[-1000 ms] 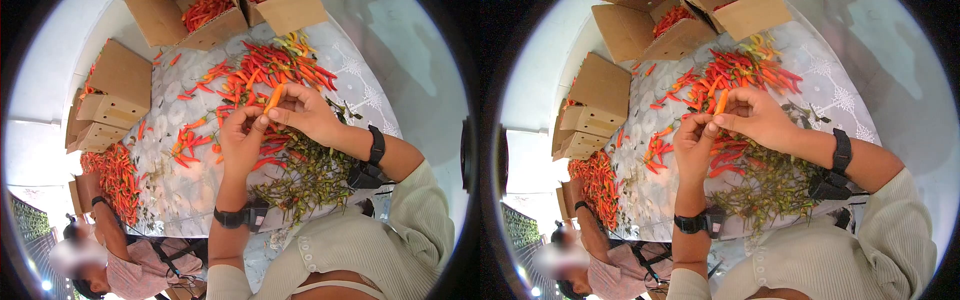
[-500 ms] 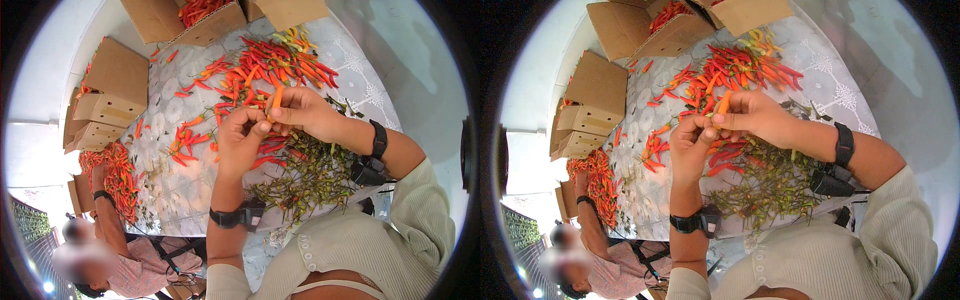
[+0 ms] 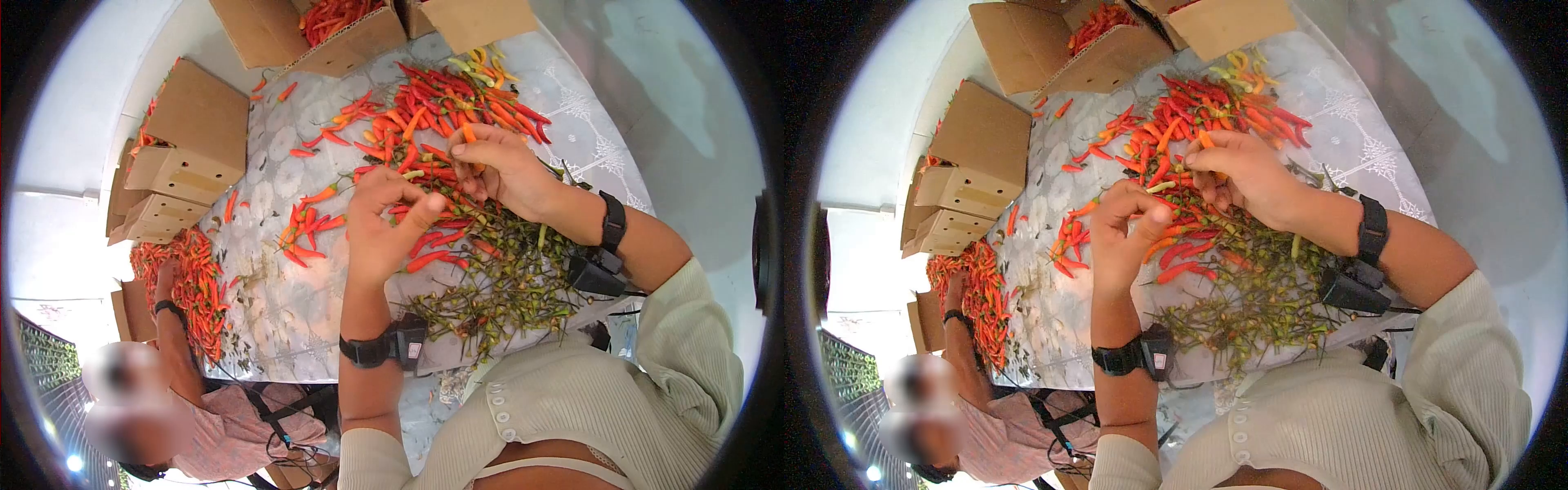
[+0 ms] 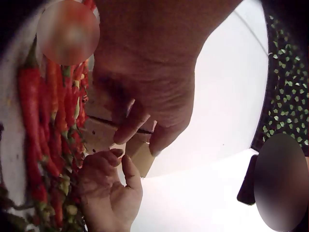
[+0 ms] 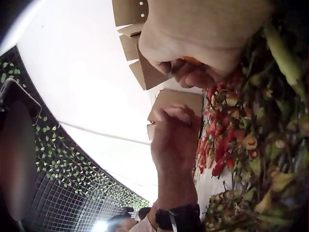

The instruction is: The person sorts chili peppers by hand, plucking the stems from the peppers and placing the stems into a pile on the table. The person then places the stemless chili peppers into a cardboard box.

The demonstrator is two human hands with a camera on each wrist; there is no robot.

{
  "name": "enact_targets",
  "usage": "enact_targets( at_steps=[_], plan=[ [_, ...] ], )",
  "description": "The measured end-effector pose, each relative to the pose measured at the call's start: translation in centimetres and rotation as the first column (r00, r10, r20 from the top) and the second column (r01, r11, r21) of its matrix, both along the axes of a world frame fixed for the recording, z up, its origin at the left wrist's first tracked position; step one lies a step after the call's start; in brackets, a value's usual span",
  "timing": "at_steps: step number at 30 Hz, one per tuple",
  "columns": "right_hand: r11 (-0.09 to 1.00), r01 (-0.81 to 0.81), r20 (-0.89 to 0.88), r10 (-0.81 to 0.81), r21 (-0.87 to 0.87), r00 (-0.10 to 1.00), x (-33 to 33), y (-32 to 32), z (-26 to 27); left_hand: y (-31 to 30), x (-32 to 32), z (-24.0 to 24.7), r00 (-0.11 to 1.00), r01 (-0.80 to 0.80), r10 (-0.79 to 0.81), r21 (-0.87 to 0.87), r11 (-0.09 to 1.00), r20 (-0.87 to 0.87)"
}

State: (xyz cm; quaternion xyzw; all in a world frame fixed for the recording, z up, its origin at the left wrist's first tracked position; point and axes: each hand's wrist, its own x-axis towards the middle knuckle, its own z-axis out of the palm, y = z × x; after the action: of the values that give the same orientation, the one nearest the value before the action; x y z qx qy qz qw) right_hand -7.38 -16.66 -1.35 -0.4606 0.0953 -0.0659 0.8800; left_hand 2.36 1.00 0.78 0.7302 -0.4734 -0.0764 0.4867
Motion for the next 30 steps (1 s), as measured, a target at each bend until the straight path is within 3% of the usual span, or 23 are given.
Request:
enact_targets(
  at_steps=[4,10,15,19,25,28,30],
  plan=[
    [0.999,0.014,0.029,-0.015,0.031,0.999,0.1,0.0,-0.2,-0.3,-1.0,0.9,0.934,-0.065,-0.016,0.214,0.975,0.357],
    [1.000,-0.007,0.016,0.007,-0.025,1.000,-0.1,0.2,0.1,0.1,-0.4,0.4,0.916,-0.063,-0.071,0.315,0.947,0.395],
    [0.998,-0.022,-0.009,0.022,-0.054,1.000,-0.1,0.0,0.0,-0.1,-0.3,-0.2,0.992,-0.080,0.080,0.009,0.997,-0.101],
    [0.990,-0.055,0.021,0.058,-0.131,0.998,0.0,0.1,0.0,-0.3,-0.6,0.3,0.857,-0.187,0.007,-0.297,0.937,-0.516],
    [0.995,-0.088,0.008,0.088,-0.042,0.996,0.2,0.1,-0.2,0.0,-0.2,-0.3,0.767,-0.171,-0.107,-0.362,0.916,-0.633],
    [0.968,-0.141,0.067,0.158,-0.210,0.985,-0.2,-0.2,0.0,-0.3,-0.4,-0.6,0.759,-0.185,-0.071,-0.319,0.929,-0.647],
    [0.987,-0.158,0.057,0.159,-0.034,0.986,-0.2,-0.2,0.3,-0.4,-0.5,-0.8,0.752,-0.186,-0.061,-0.301,0.935,-0.656]
  ],
)
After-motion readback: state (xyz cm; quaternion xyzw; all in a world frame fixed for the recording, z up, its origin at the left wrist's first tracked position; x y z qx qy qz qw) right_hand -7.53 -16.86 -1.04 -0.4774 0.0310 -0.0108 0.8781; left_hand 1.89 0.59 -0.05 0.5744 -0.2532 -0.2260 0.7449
